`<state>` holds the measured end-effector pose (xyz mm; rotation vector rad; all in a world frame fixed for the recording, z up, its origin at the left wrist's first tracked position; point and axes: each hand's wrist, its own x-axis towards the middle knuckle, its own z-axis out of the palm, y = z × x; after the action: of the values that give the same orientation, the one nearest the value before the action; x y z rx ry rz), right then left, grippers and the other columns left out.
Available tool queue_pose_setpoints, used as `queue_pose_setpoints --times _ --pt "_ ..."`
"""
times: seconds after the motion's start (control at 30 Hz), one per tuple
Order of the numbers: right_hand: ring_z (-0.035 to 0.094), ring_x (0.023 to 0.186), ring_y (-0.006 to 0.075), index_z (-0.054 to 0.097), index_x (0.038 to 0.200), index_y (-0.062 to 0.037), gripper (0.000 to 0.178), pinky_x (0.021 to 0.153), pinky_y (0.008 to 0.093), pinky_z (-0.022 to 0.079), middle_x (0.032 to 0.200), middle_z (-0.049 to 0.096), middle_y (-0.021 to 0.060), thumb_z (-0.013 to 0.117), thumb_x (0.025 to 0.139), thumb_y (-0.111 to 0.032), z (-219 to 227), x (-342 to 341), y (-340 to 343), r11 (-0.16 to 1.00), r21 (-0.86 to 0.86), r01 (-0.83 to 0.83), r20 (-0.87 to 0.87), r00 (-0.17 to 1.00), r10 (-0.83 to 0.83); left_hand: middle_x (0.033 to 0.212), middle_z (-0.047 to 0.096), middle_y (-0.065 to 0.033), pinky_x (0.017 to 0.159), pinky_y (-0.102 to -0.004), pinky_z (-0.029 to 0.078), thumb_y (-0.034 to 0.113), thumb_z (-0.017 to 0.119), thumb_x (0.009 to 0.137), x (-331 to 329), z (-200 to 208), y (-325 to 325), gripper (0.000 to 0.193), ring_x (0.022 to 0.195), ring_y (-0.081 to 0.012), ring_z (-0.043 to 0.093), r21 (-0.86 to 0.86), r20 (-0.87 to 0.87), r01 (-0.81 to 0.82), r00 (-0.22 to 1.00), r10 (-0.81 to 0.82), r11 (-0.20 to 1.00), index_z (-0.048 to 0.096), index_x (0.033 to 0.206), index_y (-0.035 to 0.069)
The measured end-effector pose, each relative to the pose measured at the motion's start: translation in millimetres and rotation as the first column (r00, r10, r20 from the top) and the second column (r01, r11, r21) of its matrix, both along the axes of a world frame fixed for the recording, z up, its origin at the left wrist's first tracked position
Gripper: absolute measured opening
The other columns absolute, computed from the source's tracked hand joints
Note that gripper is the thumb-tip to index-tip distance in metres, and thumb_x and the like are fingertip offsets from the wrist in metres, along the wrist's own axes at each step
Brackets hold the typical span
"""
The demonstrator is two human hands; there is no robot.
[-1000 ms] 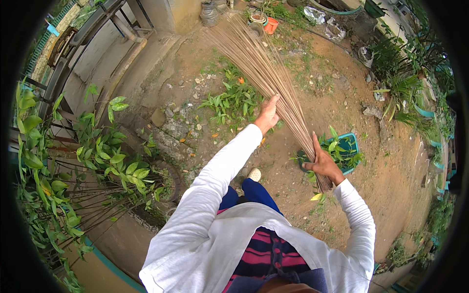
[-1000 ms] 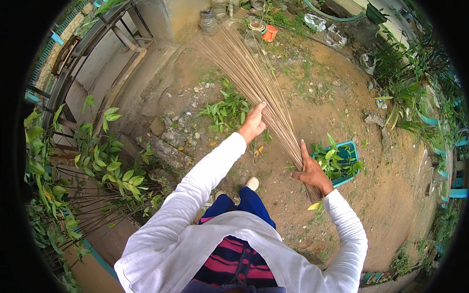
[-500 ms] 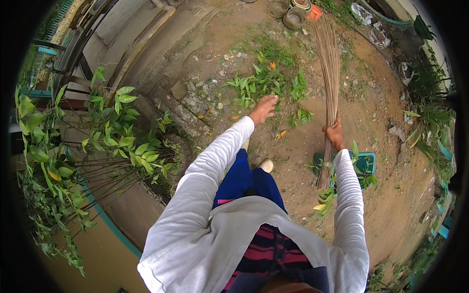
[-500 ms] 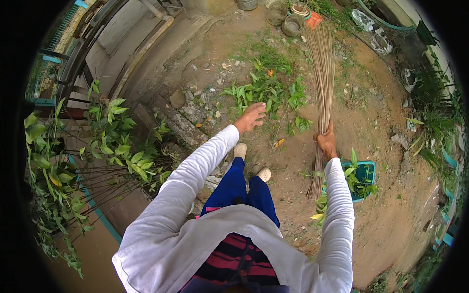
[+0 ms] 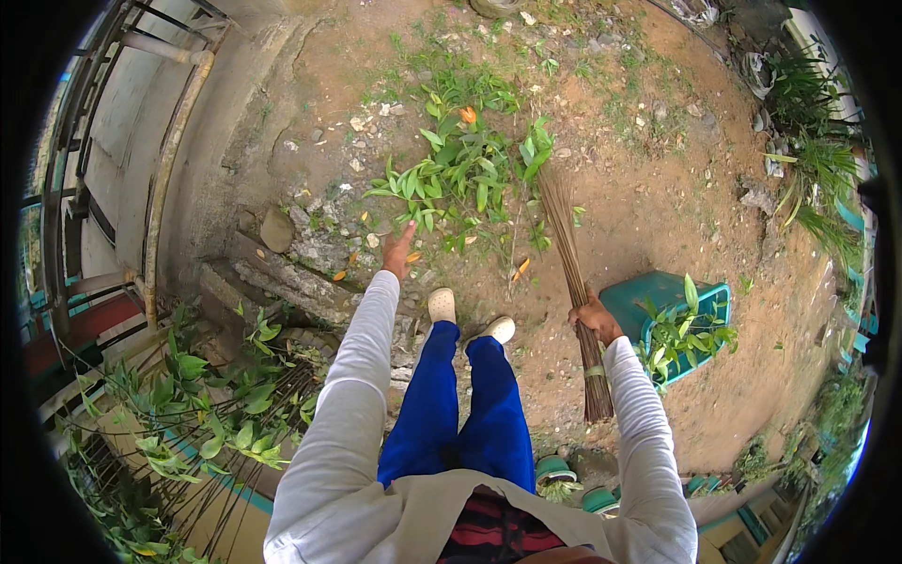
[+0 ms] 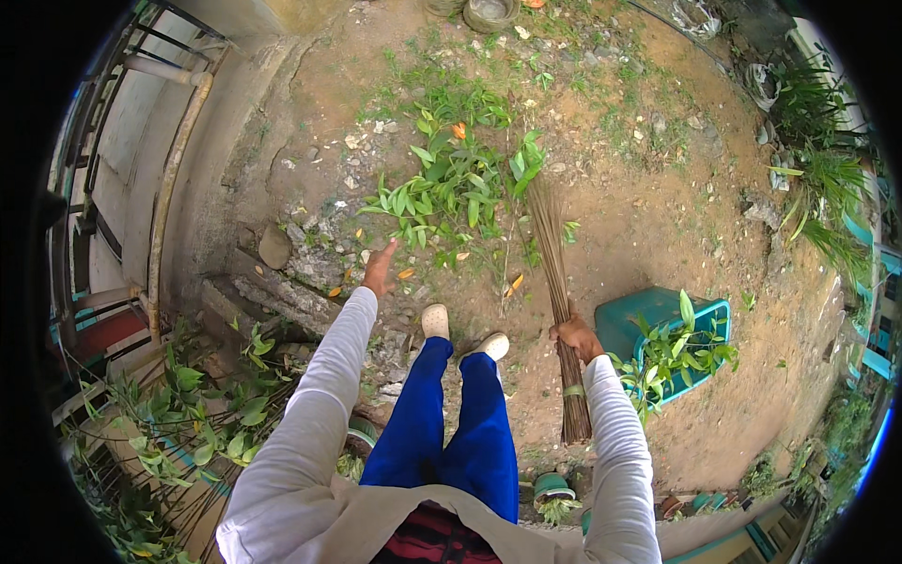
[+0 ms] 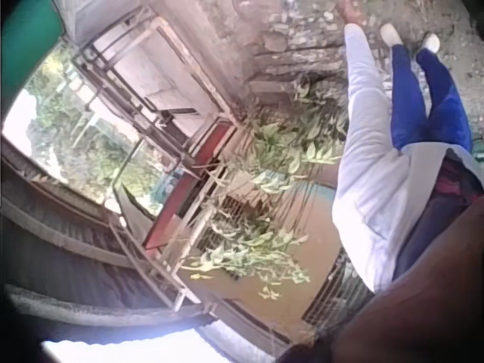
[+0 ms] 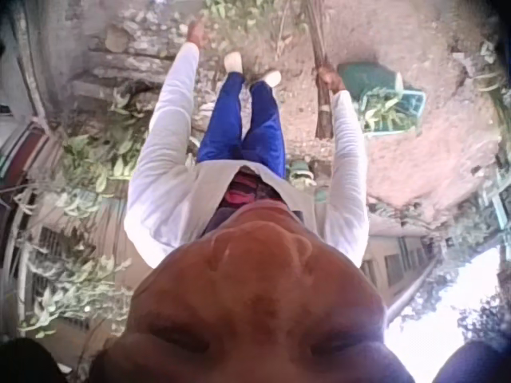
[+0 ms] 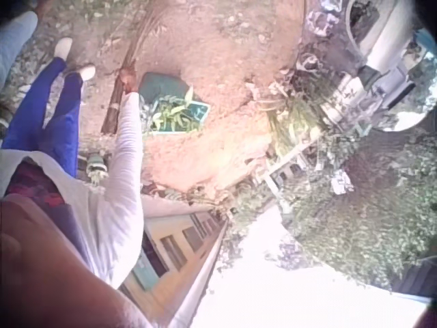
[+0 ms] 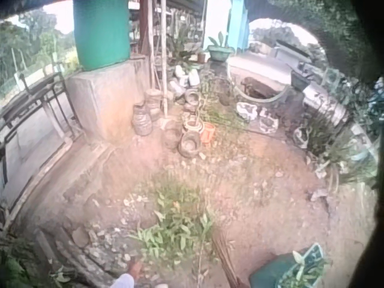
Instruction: The person sweeps a dirt yard with a traditional broom, gathering leaves and debris into a pile. They then pick up the debris by hand and place it into a blue plastic bin, repeating the process across different areas of the yard.
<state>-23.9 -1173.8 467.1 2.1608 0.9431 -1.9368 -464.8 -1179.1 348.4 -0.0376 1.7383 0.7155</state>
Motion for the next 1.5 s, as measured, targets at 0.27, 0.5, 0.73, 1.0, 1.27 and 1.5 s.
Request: queue_pose_setpoints --times 0.27,0.5,0.73,1.0,1.27,1.5 --pt "0.051 0.052 0.0137 0.008 0.150 -0.0187 0.103 0.049 0.0281 0.044 0.073 0.055 0.0049 0.062 0.065 0.005 -28 35 -68 0.988 -0.136 -0.077 -0.060 0.996 0.069 0.152 0.019 -0.0146 0.108 -0.0494 0.023 0.065 0.071 0.065 1 -191 90 0.117 0.137 -0.0303 0.025 0.027 -0.114 0.144 0.984 -0.140 0.989 0.011 0.149 0.009" --pt "0.049 0.056 0.0102 0.009 0.150 -0.0169 0.101 0.051 0.0265 0.043 0.081 0.057 0.0026 0.060 0.066 0.004 -56 65 -97 0.962 -0.265 -0.071 -0.190 0.982 0.020 0.145 0.032 -0.0132 0.109 -0.0401 0.024 0.051 0.079 0.066 51 -314 130 0.115 0.132 -0.0273 0.032 0.240 -0.218 -0.055 0.970 0.109 0.969 0.011 0.147 0.006" --pt "0.047 0.065 0.0093 0.013 0.149 -0.0155 0.098 0.056 0.0244 0.042 0.100 0.056 0.0021 0.065 0.068 0.003 -62 63 -121 0.920 -0.390 -0.029 -0.246 0.966 -0.074 0.143 0.034 -0.0150 0.109 -0.0328 0.026 0.036 0.084 0.065 148 -358 144 0.116 0.128 -0.0271 0.036 0.237 -0.216 0.541 0.839 -0.499 0.807 0.009 0.143 -0.006" --pt "0.045 0.061 0.0074 0.013 0.149 -0.0153 0.097 0.053 0.0243 0.040 0.091 0.054 0.0009 0.063 0.068 0.006 -83 81 -125 0.910 -0.413 -0.029 -0.336 0.934 -0.123 0.115 0.058 -0.0266 0.091 -0.0422 0.044 0.022 0.076 0.068 162 -443 129 0.096 0.106 -0.0428 0.056 0.148 -0.647 0.326 0.746 -0.158 0.934 0.013 0.139 0.007" --pt "0.048 0.070 0.0077 0.015 0.148 -0.0143 0.103 0.056 0.0239 0.042 0.098 0.052 0.0013 0.061 0.060 0.012 -63 115 -201 0.940 -0.163 0.300 -0.211 0.920 -0.331 0.098 0.063 -0.0263 0.080 -0.0481 0.047 0.020 0.069 0.076 121 -338 141 0.060 0.094 -0.0459 0.059 0.077 -0.802 0.446 0.559 -0.211 0.892 0.036 0.124 0.009" --pt "0.054 0.070 0.0161 0.016 0.145 -0.0033 0.094 0.064 0.0302 0.048 0.092 0.056 0.0066 0.061 0.063 0.002 58 123 -195 0.960 0.264 0.089 0.086 0.990 -0.115 0.098 0.064 -0.0236 0.078 -0.0484 0.047 0.022 0.063 0.085 53 -147 170 0.058 0.093 -0.0405 0.061 -0.187 -0.862 0.578 0.291 -0.415 0.795 0.034 0.134 0.014"
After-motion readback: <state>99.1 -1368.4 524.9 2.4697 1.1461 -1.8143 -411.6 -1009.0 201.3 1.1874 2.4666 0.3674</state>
